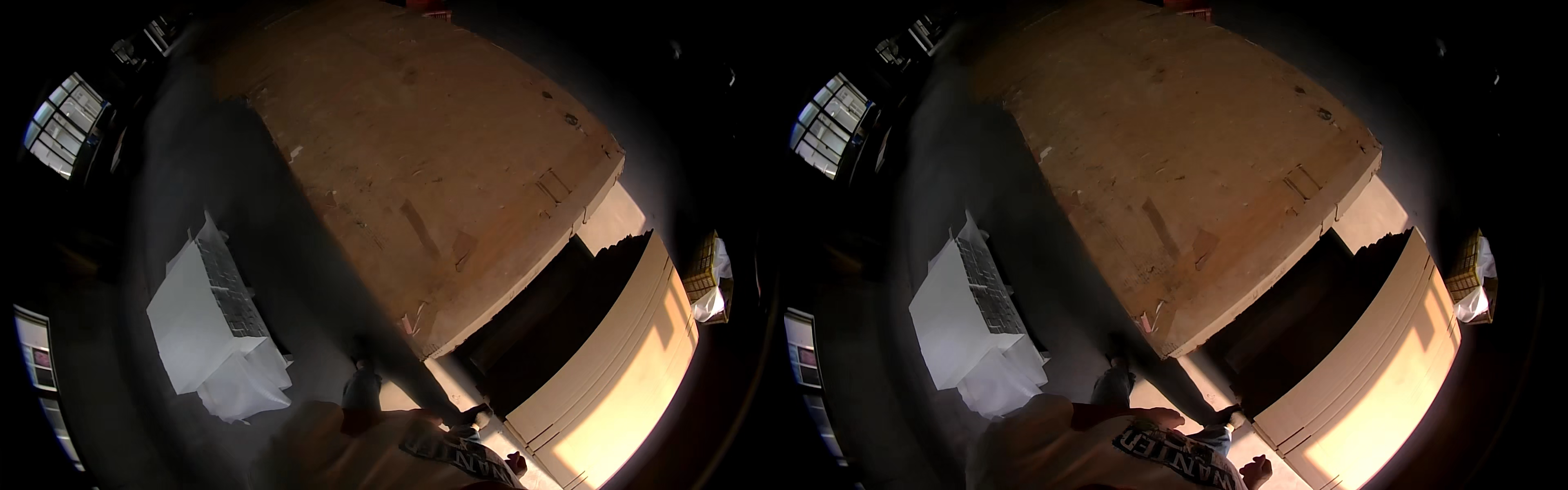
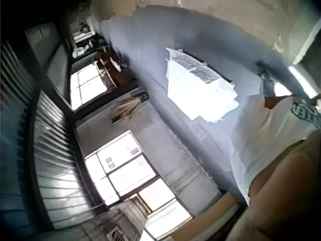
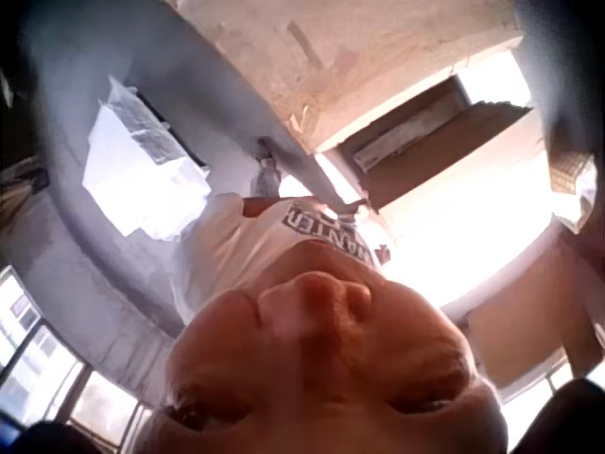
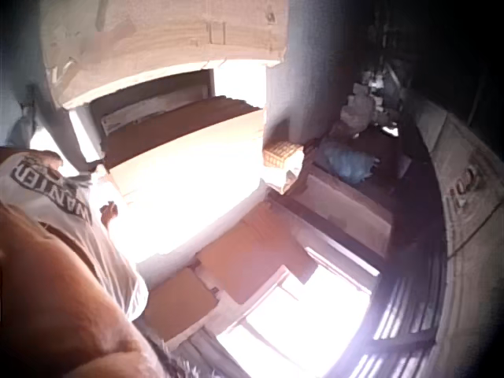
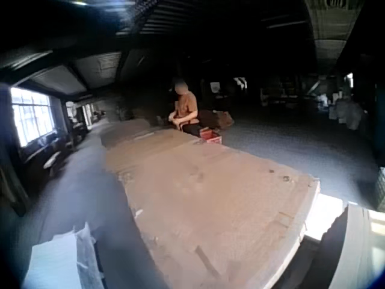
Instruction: The person repeatedly picks up flat cardboard boxes from a pile and stacks them onto a growing stack. The person handles the boxes by hand, lifting and placing them one by one. Another person is visible in the background working with similar materials.
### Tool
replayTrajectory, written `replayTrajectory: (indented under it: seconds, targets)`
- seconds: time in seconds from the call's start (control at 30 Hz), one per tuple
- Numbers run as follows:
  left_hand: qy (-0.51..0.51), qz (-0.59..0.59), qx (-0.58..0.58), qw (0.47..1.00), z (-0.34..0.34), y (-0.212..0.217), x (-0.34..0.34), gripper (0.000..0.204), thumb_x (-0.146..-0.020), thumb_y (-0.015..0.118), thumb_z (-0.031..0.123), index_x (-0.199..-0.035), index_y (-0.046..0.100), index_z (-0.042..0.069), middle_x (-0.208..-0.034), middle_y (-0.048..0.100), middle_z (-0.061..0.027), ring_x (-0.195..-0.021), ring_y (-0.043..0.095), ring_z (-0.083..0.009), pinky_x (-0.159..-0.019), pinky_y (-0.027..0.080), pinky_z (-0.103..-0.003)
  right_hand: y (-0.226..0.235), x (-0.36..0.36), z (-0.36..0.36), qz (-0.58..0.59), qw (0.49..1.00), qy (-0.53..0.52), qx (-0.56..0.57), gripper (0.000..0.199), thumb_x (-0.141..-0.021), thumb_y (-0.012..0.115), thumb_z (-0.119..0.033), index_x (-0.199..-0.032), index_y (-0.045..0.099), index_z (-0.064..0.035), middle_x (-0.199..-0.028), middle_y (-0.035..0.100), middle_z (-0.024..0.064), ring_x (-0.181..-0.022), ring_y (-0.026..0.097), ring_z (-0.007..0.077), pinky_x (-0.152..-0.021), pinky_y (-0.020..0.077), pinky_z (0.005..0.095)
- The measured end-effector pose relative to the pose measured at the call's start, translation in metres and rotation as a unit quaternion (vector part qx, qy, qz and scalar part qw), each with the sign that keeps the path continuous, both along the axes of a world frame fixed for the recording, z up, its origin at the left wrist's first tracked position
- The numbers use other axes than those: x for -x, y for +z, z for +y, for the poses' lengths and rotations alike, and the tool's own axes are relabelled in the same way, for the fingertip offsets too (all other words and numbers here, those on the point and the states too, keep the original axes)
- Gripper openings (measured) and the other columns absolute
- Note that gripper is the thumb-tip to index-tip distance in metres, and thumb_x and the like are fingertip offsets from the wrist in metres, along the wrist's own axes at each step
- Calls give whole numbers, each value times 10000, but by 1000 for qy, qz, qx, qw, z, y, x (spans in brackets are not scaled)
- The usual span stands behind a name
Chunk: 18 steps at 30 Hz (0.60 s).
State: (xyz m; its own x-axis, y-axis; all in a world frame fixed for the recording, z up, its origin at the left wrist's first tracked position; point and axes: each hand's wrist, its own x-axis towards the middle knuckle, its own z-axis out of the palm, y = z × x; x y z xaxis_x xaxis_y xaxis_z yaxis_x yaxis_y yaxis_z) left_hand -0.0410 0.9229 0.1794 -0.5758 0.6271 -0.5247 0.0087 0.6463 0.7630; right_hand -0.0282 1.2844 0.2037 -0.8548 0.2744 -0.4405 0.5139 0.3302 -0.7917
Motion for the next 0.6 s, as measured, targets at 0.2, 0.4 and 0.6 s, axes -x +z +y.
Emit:
replayTrajectory:
  seconds: [0.2, 0.4, 0.6]
  targets:
    - [276, 131, 6, 952, -257, 86, -26, 446, -857, 555, 438, -971, 580, 7, -867, 617, -191, -837, 598, -355, -734, 471, -442, 168, 144, -446, 257, 864, 428, 66, 103, -865, 486, -66, -911, 571, -34, -761, 527, 73, -518, 530, 130, -467, 410, 263]
    - [587, 187, 280, 736, -559, 141, -117, 379, -869, 560, 341, -999, 565, -16, -943, 619, -184, -898, 602, -375, -772, 491, -450, 105, 206, -616, 423, 787, 338, -296, 106, -862, 550, -225, -819, 558, -128, -752, 606, 97, -586, 599, 334, -493, 462, 441]
    - [654, 31, 248, 714, -703, 130, -161, 411, -823, 608, 323, -1052, 603, -18, -975, 640, -209, -910, 610, -366, -800, 493, -426, 93, 208, -642, 333, 760, 339, -445, 183, -868, 535, -253, -743, 517, -121, -749, 598, 87, -567, 580, 323, -461, 453, 453]
